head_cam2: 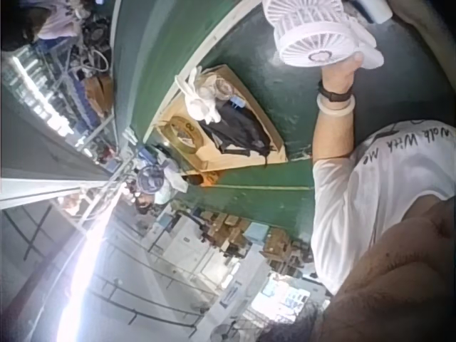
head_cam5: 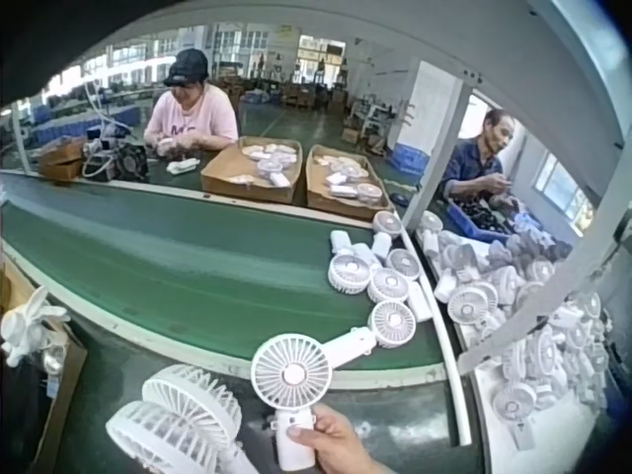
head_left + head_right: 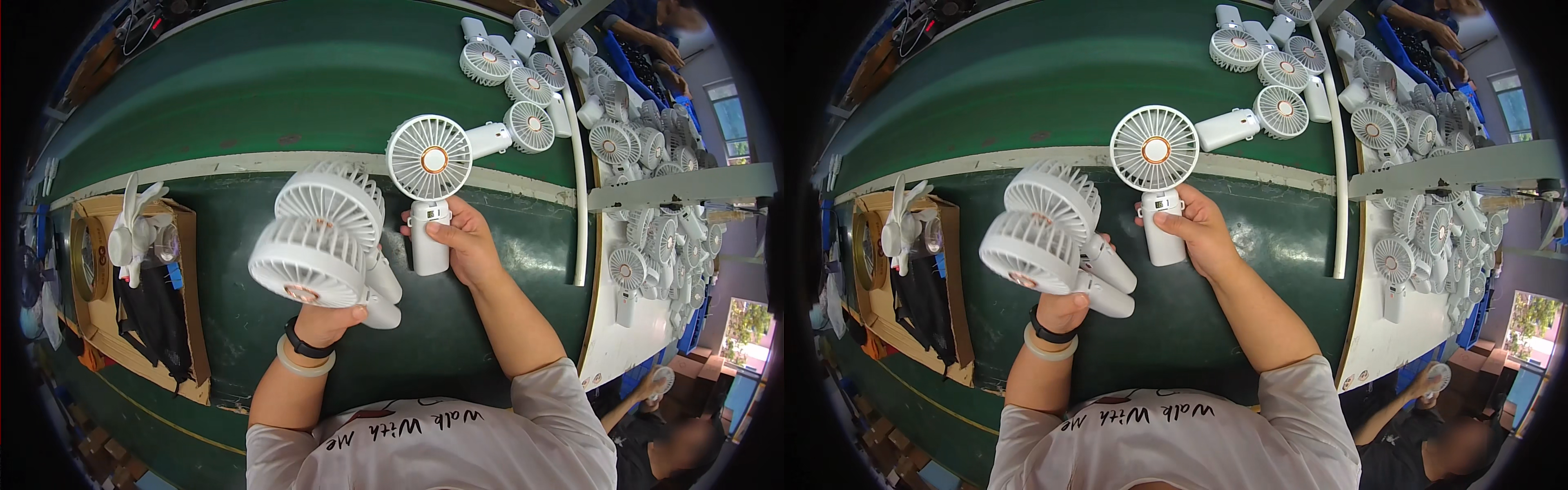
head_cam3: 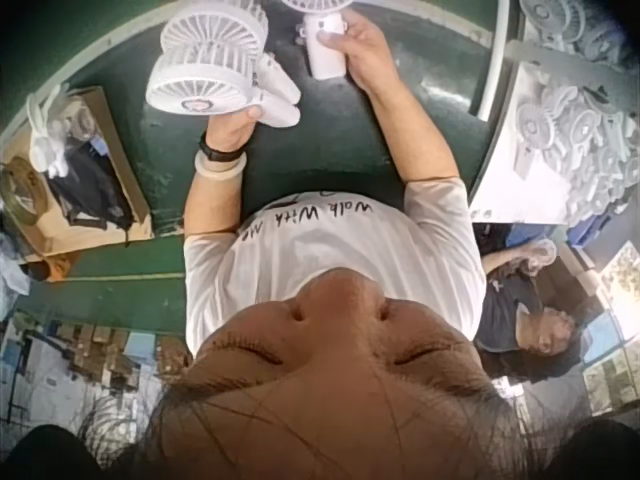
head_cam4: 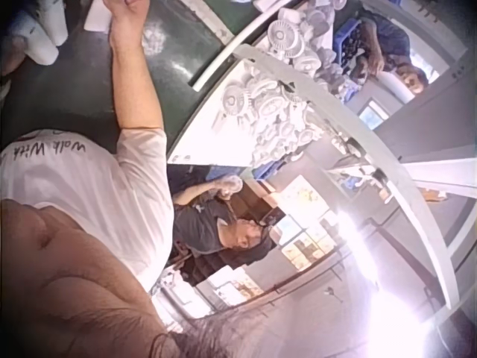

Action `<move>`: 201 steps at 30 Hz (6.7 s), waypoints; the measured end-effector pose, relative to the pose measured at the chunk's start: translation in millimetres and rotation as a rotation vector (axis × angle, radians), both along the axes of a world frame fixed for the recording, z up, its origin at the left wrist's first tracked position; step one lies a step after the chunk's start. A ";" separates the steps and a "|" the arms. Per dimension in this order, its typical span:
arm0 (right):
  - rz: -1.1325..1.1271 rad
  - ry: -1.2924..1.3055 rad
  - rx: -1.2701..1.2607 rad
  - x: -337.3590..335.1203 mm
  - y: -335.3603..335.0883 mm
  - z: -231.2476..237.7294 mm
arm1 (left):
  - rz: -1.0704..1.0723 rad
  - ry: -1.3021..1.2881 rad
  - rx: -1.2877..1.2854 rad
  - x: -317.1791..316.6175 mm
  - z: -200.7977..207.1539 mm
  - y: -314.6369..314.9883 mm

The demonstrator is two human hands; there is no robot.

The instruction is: The person assembles white portable fans on a green workbench. They pick up fan heads and bases, connect them, and test the units by turning them on. The person also wipes the fan surfaces with a white cloth and arranges the finished units on the table.

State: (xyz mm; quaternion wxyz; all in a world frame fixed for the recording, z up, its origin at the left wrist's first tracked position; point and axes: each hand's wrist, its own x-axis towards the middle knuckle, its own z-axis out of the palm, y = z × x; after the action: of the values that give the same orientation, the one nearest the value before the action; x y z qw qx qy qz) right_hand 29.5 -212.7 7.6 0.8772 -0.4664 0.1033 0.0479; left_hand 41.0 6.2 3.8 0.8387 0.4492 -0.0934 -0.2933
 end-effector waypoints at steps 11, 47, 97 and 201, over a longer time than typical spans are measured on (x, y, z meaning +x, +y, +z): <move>0.015 0.024 -0.058 -0.7 3.1 -1.5 | -0.005 0.127 -0.108 -1.4 7.9 -4.9; 0.284 -0.274 -0.678 -29.0 51.4 21.2 | -0.047 -0.041 -0.047 -20.2 1.5 -2.9; -1.438 0.442 -0.324 -361.6 -279.9 39.1 | -0.188 -0.793 0.682 -24.2 27.0 -75.3; -0.285 0.088 -2.034 39.8 -116.3 -8.5 | -0.174 0.306 -0.025 -64.6 18.2 -31.9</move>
State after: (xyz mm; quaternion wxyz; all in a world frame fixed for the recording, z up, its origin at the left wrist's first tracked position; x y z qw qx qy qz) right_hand 69.4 -329.0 -0.9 0.0599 -0.9700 0.1816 -0.1498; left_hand -23.6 -25.7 22.0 0.8200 0.3792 -0.0070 -0.4286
